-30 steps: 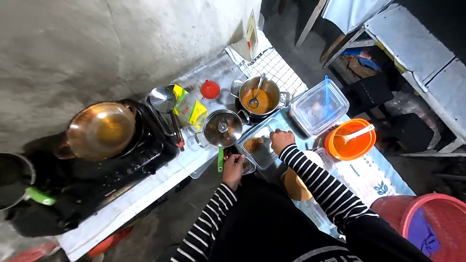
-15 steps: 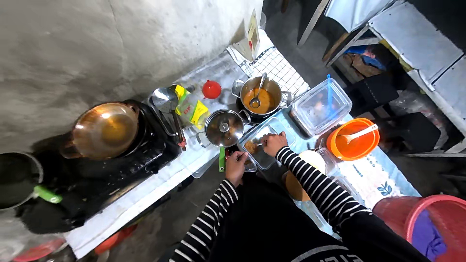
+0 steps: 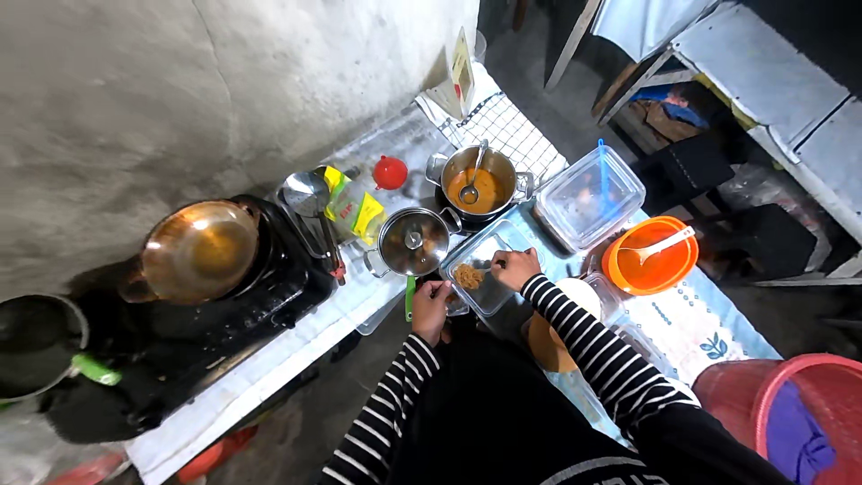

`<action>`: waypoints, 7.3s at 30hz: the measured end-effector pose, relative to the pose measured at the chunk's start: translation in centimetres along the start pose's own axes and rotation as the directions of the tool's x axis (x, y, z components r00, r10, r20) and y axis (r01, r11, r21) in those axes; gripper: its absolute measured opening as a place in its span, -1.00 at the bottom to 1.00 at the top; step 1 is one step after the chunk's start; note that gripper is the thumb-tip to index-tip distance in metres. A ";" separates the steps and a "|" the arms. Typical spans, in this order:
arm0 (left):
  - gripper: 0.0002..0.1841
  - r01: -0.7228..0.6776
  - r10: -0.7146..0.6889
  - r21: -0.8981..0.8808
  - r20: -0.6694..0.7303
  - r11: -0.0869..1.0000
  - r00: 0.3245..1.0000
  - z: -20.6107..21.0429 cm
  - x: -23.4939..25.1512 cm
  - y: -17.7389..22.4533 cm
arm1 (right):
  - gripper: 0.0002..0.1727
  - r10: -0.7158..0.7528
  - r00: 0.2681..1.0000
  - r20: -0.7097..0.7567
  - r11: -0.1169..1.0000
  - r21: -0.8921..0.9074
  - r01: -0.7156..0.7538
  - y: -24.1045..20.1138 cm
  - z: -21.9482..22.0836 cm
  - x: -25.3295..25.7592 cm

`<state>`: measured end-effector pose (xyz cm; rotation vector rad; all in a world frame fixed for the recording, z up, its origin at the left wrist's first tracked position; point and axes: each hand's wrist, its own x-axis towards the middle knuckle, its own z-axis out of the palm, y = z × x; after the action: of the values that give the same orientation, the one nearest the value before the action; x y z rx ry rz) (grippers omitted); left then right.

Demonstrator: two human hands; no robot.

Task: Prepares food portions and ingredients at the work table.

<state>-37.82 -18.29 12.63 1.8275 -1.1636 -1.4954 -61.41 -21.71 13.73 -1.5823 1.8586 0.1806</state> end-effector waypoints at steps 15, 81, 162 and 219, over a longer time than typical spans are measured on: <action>-0.84 -0.129 0.098 -0.297 -0.117 0.946 0.988 -2.4 -3.3 5.1 | -0.61 0.005 0.999 -0.045 0.984 0.179 0.004 1.5 -2.8 -3.6; -0.75 -0.423 0.407 0.255 0.116 0.869 0.906 3.5 -3.4 12.6 | -0.77 -0.648 0.528 -0.548 0.749 -0.583 0.315 1.2 -10.1 -14.8; -0.60 -0.100 0.105 -0.062 0.080 0.993 0.991 0.3 -2.6 -1.4 | -0.75 -0.228 0.973 -0.022 0.934 -0.285 0.213 -0.9 -0.6 0.1; -0.85 -0.188 0.181 -0.343 -0.052 0.921 0.982 -3.1 -4.2 0.8 | -0.74 -0.440 0.594 -0.674 0.896 -0.368 0.248 -0.7 -2.9 -11.5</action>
<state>-35.26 -15.56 16.34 1.4515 -0.9602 -1.4625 -61.63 -13.87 22.70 -2.4157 2.0863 -0.5427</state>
